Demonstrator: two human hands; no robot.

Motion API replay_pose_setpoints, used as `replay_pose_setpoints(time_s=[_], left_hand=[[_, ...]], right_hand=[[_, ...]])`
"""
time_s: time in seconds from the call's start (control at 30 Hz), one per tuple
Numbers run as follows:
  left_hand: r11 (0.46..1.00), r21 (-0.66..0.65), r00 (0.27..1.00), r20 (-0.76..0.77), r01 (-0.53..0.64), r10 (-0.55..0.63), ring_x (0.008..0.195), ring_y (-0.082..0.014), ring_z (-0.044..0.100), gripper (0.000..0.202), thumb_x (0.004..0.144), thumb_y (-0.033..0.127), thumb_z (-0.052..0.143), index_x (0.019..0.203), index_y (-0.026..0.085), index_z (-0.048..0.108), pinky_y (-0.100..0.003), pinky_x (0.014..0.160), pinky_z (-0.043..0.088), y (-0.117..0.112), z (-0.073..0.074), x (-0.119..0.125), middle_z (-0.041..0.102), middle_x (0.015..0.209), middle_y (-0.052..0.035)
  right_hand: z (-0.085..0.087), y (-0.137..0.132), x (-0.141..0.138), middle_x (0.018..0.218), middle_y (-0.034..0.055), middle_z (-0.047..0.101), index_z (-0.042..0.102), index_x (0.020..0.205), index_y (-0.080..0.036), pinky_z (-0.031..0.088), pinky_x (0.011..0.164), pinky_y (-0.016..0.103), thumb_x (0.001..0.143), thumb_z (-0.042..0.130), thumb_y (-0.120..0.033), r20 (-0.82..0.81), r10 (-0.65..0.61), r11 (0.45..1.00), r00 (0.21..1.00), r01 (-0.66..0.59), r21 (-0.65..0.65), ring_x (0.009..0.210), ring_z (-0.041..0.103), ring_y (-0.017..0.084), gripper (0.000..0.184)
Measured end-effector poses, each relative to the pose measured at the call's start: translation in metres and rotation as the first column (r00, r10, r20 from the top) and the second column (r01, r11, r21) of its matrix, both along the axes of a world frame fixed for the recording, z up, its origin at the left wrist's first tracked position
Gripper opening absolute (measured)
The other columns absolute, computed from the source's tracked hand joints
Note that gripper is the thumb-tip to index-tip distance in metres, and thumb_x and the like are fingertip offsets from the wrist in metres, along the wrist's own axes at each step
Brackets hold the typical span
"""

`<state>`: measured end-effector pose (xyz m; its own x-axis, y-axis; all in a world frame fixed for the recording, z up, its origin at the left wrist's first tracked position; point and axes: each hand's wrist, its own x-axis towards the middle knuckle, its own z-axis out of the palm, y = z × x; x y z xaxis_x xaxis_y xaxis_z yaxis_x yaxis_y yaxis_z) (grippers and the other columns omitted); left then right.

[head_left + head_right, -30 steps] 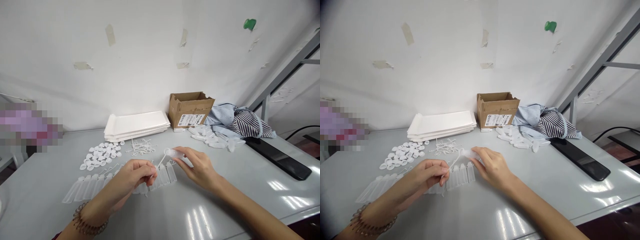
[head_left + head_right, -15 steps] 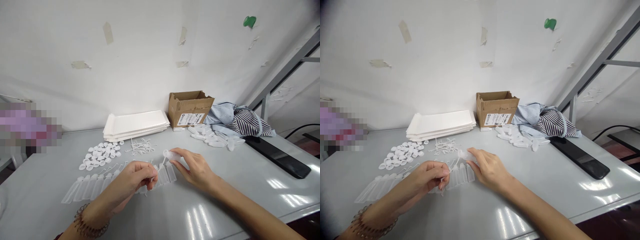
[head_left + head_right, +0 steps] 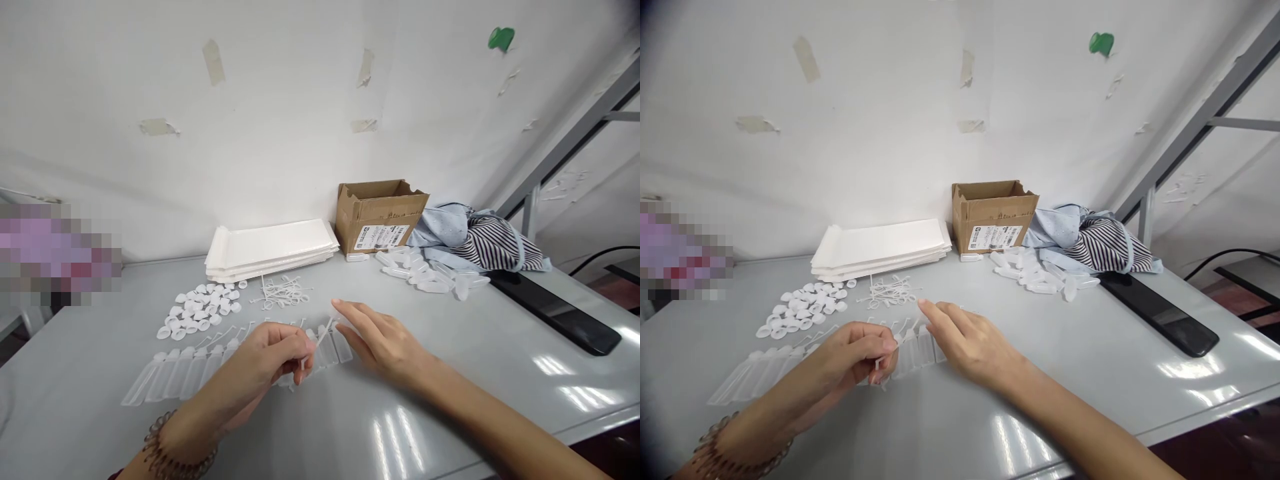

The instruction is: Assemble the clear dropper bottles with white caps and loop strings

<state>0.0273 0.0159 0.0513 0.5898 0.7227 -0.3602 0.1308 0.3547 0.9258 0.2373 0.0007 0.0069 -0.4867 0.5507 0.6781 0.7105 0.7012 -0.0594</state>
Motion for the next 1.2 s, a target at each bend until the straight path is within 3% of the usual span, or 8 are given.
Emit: replay_pose_setpoints(time_s=[0.2, 0.3, 0.4, 0.5, 0.67, 0.77, 0.87, 1.2], left_hand=[[0.994, 0.047, 0.992, -0.077, 0.103, -0.099, 0.059, -0.0126, 0.051, 0.029, 0.083, 0.035, 0.057, 0.059, 0.019, 0.062, -0.026, 0.067, 0.04, -0.003, 0.001, 0.0, 0.059, 0.058, 0.0032], [0.984, 0.121, 0.986, -0.123, 0.129, -0.114, 0.063, -0.0145, 0.055, 0.036, 0.087, 0.043, 0.051, 0.068, 0.019, 0.069, -0.027, 0.067, 0.043, -0.002, 0.0, 0.002, 0.064, 0.061, 0.0007], [0.954, 0.3, 0.976, -0.211, 0.017, 0.049, 0.071, -0.0169, 0.058, 0.035, 0.089, 0.046, 0.048, 0.082, 0.019, 0.07, -0.029, 0.07, 0.046, -0.002, -0.004, 0.004, 0.067, 0.073, -0.0019], [0.829, 0.55, 0.93, -0.245, -0.099, 0.274, 0.089, -0.0215, 0.061, 0.034, 0.085, 0.044, 0.056, 0.111, 0.022, 0.059, -0.034, 0.075, 0.049, -0.006, -0.012, 0.006, 0.066, 0.102, -0.0053], [0.477, 0.877, 0.922, -0.232, 0.06, 0.311, 0.114, -0.0267, 0.051, 0.059, 0.08, 0.031, 0.067, 0.131, 0.027, 0.038, -0.04, 0.088, 0.048, -0.011, -0.025, 0.011, 0.053, 0.127, -0.0088], [0.311, 0.935, 0.929, -0.259, 0.171, 0.266, 0.115, -0.0271, 0.049, 0.054, 0.082, 0.025, 0.065, 0.128, 0.025, 0.037, -0.042, 0.093, 0.046, -0.008, -0.025, 0.015, 0.053, 0.123, -0.01], [0.22, 0.95, 0.927, -0.277, 0.223, 0.254, 0.111, -0.028, 0.05, 0.048, 0.083, 0.021, 0.063, 0.125, 0.023, 0.039, -0.043, 0.091, 0.046, -0.004, -0.02, 0.018, 0.054, 0.117, -0.0107], [0.159, 0.953, 0.919, -0.292, 0.258, 0.264, 0.102, -0.0275, 0.053, 0.043, 0.082, 0.019, 0.064, 0.121, 0.022, 0.045, -0.042, 0.085, 0.048, 0.004, -0.005, 0.035, 0.059, 0.11, -0.0091]], right_hand=[[-0.001, -0.002, -0.001, 0.088, 0.0092, 0.068, 0.032, 0.135, -0.016, 0.055, 0.053, 0.026, 0.094, 0.043, -0.015, -0.064, 0.007, 0.996, 0.998, -0.013, -0.091, 0.069, 0.067, 0.018, 0.042], [0.001, -0.004, -0.002, 0.09, 0.0078, 0.068, 0.04, 0.128, -0.019, 0.056, 0.06, 0.027, 0.094, 0.044, -0.019, -0.27, 0.037, 0.943, 0.962, -0.123, -0.31, 0.073, 0.067, 0.017, 0.034], [0.01, -0.007, -0.005, 0.088, 0.0047, 0.068, 0.045, 0.12, -0.02, 0.056, 0.07, 0.029, 0.094, 0.047, -0.025, -0.601, -0.058, 0.662, 0.797, -0.42, -0.621, 0.077, 0.068, 0.016, 0.026], [0.017, -0.006, -0.007, 0.096, 0.0065, 0.068, 0.048, 0.114, -0.019, 0.054, 0.08, 0.033, 0.093, 0.05, -0.03, -0.8, -0.22, 0.312, 0.558, -0.737, -0.599, 0.081, 0.069, 0.015, 0.023], [0.013, -0.004, -0.008, 0.105, 0.0088, 0.067, 0.053, 0.108, -0.02, 0.052, 0.085, 0.035, 0.09, 0.057, -0.032, -0.865, -0.338, 0.06, 0.372, -0.908, -0.414, 0.09, 0.07, 0.019, 0.022], [0.011, -0.004, -0.007, 0.107, 0.0109, 0.067, 0.053, 0.109, -0.018, 0.05, 0.09, 0.039, 0.089, 0.058, -0.033, -0.866, -0.358, 0.012, 0.348, -0.926, -0.377, 0.095, 0.069, 0.021, 0.025], [0.013, -0.003, -0.004, 0.107, 0.0114, 0.068, 0.053, 0.11, -0.018, 0.048, 0.092, 0.04, 0.088, 0.059, -0.033, -0.861, -0.345, 0.024, 0.372, -0.914, -0.405, 0.098, 0.068, 0.022, 0.027], [0.019, 0.008, 0.013, 0.104, 0.0097, 0.07, 0.057, 0.106, -0.017, 0.049, 0.092, 0.038, 0.089, 0.059, -0.03, -0.845, -0.291, 0.119, 0.448, -0.86, -0.497, 0.098, 0.068, 0.019, 0.022]])
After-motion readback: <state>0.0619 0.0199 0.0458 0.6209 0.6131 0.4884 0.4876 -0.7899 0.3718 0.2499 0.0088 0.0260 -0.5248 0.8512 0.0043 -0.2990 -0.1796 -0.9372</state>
